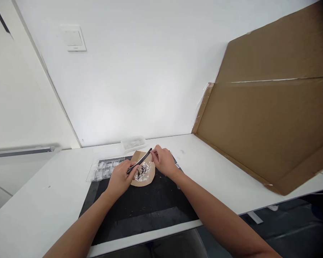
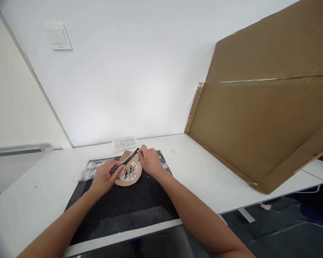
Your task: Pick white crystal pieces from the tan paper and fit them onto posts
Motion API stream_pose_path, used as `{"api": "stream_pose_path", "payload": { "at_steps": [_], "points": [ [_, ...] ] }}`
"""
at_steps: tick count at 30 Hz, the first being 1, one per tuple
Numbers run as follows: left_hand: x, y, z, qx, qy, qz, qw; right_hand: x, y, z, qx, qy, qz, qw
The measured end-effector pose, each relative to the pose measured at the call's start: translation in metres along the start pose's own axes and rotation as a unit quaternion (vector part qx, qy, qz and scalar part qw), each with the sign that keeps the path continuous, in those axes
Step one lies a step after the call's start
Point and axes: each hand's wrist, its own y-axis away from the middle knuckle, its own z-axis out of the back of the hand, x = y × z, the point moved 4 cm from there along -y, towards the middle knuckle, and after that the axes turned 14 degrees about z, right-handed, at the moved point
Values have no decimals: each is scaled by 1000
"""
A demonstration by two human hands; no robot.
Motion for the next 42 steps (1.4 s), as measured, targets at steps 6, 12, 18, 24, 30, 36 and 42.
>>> {"api": "stream_pose_path", "payload": {
  "at_steps": [6,12,18,24,30,36,42],
  "points": [
    [1,1,-1,0,-3,0,1000,2,3,-3,3,-9,7,1000],
    [2,0,1,-2,-4,-1,1000,34,5,-19,62,-19,106,992],
    [1,0,1,-1,-9,-4,1000,16,2,-6,13,5,39,999],
    [1,1,-2,1,-10,-10,1000,-1,1,3,-33,-3,1,999],
    [2,0,-1,-5,-13,-16,1000,29,5,-16,39,-36,72,996],
    [0,0,1,-9,-14,-18,1000,32,4,-12,34,-10,51,998],
    [-2,3,-1,1,-17,-22,1000,-3,2,6,-26,-19,-65,997]
  ]
}}
